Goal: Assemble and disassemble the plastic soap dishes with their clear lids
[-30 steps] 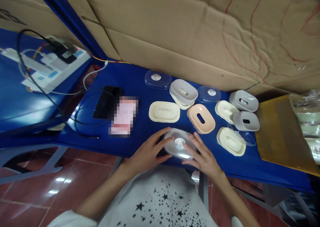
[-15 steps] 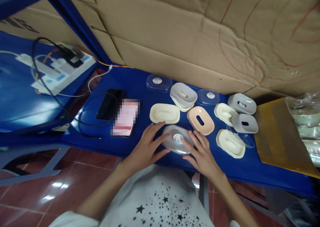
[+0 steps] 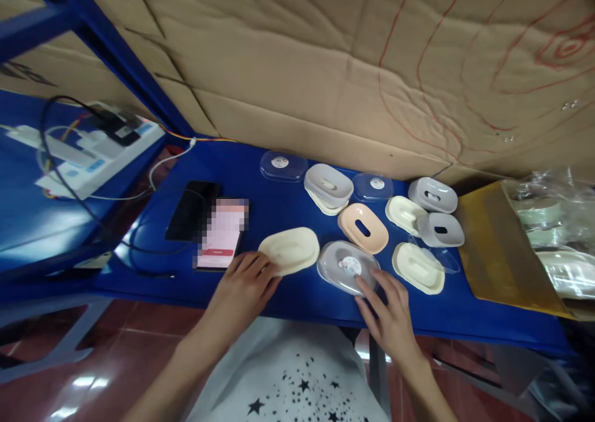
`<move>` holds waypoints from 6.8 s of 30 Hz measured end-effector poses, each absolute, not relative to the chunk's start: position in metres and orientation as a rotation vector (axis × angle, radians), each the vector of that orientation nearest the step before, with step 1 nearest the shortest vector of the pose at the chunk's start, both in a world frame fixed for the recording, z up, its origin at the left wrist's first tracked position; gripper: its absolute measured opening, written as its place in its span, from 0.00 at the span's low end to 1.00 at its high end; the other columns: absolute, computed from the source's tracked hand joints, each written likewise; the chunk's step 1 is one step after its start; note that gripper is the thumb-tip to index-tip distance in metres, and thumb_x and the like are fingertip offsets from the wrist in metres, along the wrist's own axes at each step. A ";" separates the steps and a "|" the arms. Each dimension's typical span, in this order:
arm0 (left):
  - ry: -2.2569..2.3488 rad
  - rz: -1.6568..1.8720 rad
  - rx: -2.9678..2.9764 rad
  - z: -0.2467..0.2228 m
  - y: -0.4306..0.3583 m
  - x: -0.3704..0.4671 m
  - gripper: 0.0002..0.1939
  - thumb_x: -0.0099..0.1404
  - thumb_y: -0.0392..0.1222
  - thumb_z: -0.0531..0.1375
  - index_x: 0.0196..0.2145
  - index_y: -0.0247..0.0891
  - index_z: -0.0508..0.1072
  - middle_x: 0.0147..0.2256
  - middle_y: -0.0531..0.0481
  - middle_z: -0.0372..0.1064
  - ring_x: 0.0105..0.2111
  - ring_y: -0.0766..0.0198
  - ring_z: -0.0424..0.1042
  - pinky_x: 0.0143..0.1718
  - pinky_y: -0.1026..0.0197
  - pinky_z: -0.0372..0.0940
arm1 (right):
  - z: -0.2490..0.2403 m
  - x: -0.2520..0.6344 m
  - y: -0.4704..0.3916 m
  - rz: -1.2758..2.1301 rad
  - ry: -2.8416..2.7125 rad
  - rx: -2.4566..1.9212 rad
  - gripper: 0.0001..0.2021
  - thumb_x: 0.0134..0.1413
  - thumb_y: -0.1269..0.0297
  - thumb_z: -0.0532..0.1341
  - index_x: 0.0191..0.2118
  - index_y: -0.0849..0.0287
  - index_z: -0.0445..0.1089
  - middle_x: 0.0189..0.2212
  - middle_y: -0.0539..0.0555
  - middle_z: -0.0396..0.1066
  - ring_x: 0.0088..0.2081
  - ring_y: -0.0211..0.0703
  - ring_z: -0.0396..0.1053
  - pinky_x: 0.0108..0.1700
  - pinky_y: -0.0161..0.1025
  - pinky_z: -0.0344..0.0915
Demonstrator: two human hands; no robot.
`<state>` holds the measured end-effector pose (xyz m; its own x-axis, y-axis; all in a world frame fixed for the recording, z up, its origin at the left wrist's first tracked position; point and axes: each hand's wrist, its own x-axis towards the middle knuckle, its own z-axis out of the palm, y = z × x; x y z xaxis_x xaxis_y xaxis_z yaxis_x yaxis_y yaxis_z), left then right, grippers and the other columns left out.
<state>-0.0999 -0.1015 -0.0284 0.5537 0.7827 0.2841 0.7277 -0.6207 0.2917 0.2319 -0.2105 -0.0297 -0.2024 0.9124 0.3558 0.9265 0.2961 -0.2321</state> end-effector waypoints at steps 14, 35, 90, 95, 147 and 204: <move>0.803 0.502 2.644 -0.029 -0.146 -0.082 0.11 0.74 0.28 0.57 0.49 0.39 0.74 0.47 0.44 0.77 0.48 0.48 0.78 0.51 0.41 0.79 | -0.004 0.202 -0.116 0.117 -2.300 -1.497 0.30 0.77 0.59 0.55 0.79 0.52 0.51 0.69 0.62 0.67 0.71 0.55 0.63 0.70 0.55 0.64; 0.966 0.640 2.598 -0.044 -0.108 -0.069 0.18 0.78 0.40 0.61 0.64 0.44 0.72 0.71 0.40 0.63 0.70 0.46 0.66 0.65 0.43 0.72 | -0.026 0.213 -0.188 0.089 -2.470 -1.449 0.15 0.73 0.64 0.62 0.61 0.51 0.75 0.67 0.56 0.72 0.75 0.57 0.57 0.73 0.65 0.60; 0.981 0.792 2.487 -0.036 -0.104 -0.077 0.26 0.77 0.48 0.63 0.69 0.43 0.66 0.67 0.35 0.64 0.65 0.46 0.71 0.59 0.42 0.77 | 0.019 0.216 -0.145 0.357 -2.463 -1.373 0.25 0.68 0.52 0.68 0.64 0.55 0.67 0.72 0.68 0.57 0.76 0.66 0.53 0.73 0.73 0.60; 0.965 0.797 2.368 -0.040 -0.107 -0.076 0.27 0.78 0.48 0.62 0.70 0.45 0.63 0.68 0.37 0.63 0.66 0.47 0.70 0.61 0.42 0.76 | 0.003 0.224 -0.166 0.427 -2.331 -1.416 0.18 0.71 0.60 0.65 0.61 0.54 0.68 0.69 0.65 0.63 0.73 0.60 0.62 0.67 0.61 0.72; 0.790 0.659 2.663 -0.025 -0.138 -0.061 0.12 0.76 0.30 0.59 0.53 0.41 0.76 0.49 0.47 0.79 0.54 0.53 0.73 0.59 0.46 0.67 | 0.002 0.236 -0.073 0.267 -2.368 -1.540 0.21 0.81 0.58 0.50 0.45 0.59 0.79 0.47 0.60 0.83 0.57 0.59 0.77 0.63 0.62 0.68; 0.865 0.677 2.763 -0.047 -0.125 -0.054 0.15 0.80 0.36 0.57 0.60 0.40 0.73 0.60 0.46 0.75 0.65 0.53 0.68 0.64 0.47 0.63 | -0.015 0.171 0.105 0.294 -2.595 -1.301 0.34 0.58 0.85 0.52 0.69 0.64 0.70 0.67 0.64 0.71 0.68 0.53 0.69 0.69 0.54 0.66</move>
